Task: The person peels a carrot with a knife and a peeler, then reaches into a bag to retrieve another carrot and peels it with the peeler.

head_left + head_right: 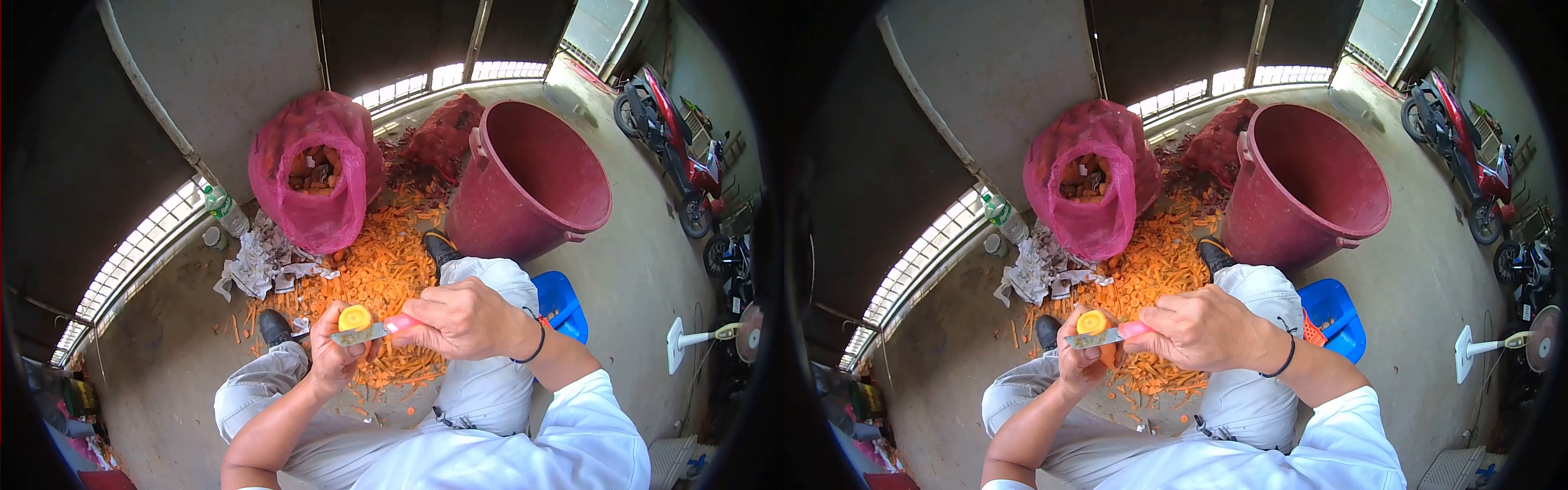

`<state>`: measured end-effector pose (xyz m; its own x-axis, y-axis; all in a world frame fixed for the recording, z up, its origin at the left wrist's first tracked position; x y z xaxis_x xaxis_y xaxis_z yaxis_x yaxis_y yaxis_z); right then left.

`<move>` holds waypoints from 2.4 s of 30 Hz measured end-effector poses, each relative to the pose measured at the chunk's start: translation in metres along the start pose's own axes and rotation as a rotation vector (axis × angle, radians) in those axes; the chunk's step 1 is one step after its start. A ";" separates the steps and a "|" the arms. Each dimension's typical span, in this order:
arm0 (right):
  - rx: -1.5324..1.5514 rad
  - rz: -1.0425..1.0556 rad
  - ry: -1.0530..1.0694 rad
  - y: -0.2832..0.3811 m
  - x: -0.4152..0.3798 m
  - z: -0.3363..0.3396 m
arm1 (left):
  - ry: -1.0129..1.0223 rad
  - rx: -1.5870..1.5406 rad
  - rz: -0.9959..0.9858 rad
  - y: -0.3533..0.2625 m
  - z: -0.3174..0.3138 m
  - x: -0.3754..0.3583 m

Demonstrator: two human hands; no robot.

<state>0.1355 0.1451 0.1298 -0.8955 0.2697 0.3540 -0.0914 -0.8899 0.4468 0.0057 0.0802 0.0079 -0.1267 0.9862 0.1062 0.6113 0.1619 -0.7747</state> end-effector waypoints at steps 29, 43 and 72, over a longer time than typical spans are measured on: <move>0.132 -0.034 0.031 -0.036 -0.003 -0.001 | -0.038 -0.091 0.363 0.029 0.008 0.004; -0.055 -0.036 0.061 -0.032 0.001 0.013 | 0.029 0.184 0.283 0.016 0.005 0.004; 0.194 -0.162 0.182 -0.040 -0.012 0.001 | -0.021 0.495 0.112 0.000 0.011 0.008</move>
<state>0.1506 0.1780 0.1084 -0.9410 0.3164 0.1203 -0.1699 -0.7490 0.6404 -0.0038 0.0880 0.0026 -0.1008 0.9949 -0.0029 0.1791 0.0153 -0.9837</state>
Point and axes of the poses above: each hand's wrist, its own x-axis towards the middle knuckle, its own z-axis out of the back of the hand, y = z × x, the point moved 9 cm from there along x, towards the middle knuckle, and after that the axes turned 3 degrees about y, right-handed, at the moved point
